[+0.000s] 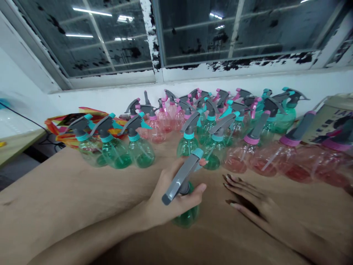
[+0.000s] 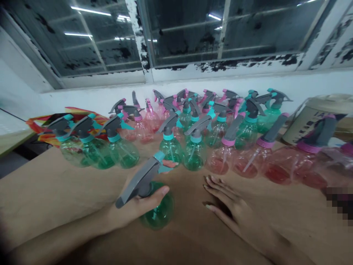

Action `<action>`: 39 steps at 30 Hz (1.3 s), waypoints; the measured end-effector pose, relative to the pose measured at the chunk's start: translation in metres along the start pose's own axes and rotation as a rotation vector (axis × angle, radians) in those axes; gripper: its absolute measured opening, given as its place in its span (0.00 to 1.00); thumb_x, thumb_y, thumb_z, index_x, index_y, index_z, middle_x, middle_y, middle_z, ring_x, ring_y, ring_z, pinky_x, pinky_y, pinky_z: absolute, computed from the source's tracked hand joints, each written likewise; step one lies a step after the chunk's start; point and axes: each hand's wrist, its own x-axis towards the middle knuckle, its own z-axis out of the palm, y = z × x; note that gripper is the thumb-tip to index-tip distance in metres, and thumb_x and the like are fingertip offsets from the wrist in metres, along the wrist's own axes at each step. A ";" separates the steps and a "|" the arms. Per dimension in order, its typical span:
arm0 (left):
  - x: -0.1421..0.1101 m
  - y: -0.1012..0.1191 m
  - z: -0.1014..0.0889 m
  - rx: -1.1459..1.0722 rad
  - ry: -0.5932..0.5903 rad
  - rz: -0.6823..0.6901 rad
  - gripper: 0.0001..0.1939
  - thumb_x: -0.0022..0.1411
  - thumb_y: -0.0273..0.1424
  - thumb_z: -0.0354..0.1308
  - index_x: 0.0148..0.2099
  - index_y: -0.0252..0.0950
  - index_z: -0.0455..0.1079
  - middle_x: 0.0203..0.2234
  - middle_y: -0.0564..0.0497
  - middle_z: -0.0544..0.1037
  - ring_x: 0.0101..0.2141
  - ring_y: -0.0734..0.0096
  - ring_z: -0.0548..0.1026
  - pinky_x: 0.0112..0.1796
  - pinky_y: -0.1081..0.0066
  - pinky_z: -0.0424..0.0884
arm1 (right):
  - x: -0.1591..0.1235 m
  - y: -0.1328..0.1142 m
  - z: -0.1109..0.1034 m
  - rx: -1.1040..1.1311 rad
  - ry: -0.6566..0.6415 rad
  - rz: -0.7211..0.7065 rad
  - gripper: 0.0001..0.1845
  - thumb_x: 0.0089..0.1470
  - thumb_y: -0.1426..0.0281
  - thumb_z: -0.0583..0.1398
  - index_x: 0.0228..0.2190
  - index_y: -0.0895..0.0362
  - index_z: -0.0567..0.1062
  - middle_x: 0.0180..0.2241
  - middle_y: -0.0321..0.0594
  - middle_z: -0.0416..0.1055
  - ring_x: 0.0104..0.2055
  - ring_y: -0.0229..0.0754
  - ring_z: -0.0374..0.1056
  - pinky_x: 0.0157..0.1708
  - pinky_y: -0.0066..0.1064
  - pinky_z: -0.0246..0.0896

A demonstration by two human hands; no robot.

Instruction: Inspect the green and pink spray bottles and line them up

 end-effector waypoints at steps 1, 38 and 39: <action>0.000 -0.001 0.001 -0.012 -0.014 0.007 0.20 0.55 0.34 0.55 0.51 0.40 0.65 0.28 0.54 0.76 0.15 0.77 0.68 0.18 0.76 0.67 | 0.000 0.000 0.000 -0.001 0.000 -0.002 0.27 0.59 0.62 0.52 0.59 0.54 0.58 0.60 0.41 0.57 0.62 0.46 0.51 0.59 0.46 0.51; 0.003 -0.002 0.003 -0.051 0.016 0.047 0.17 0.53 0.32 0.56 0.47 0.38 0.66 0.20 0.57 0.70 0.14 0.78 0.64 0.17 0.76 0.66 | -0.002 0.002 0.001 -0.020 -0.003 0.003 0.27 0.59 0.62 0.52 0.58 0.54 0.59 0.60 0.40 0.57 0.62 0.45 0.50 0.59 0.46 0.51; 0.003 -0.001 0.003 -0.049 0.014 0.038 0.16 0.53 0.32 0.56 0.46 0.38 0.66 0.22 0.56 0.71 0.15 0.78 0.64 0.17 0.76 0.65 | -0.002 0.002 0.001 -0.017 0.002 0.006 0.26 0.59 0.62 0.52 0.58 0.54 0.59 0.60 0.40 0.57 0.62 0.46 0.50 0.59 0.46 0.51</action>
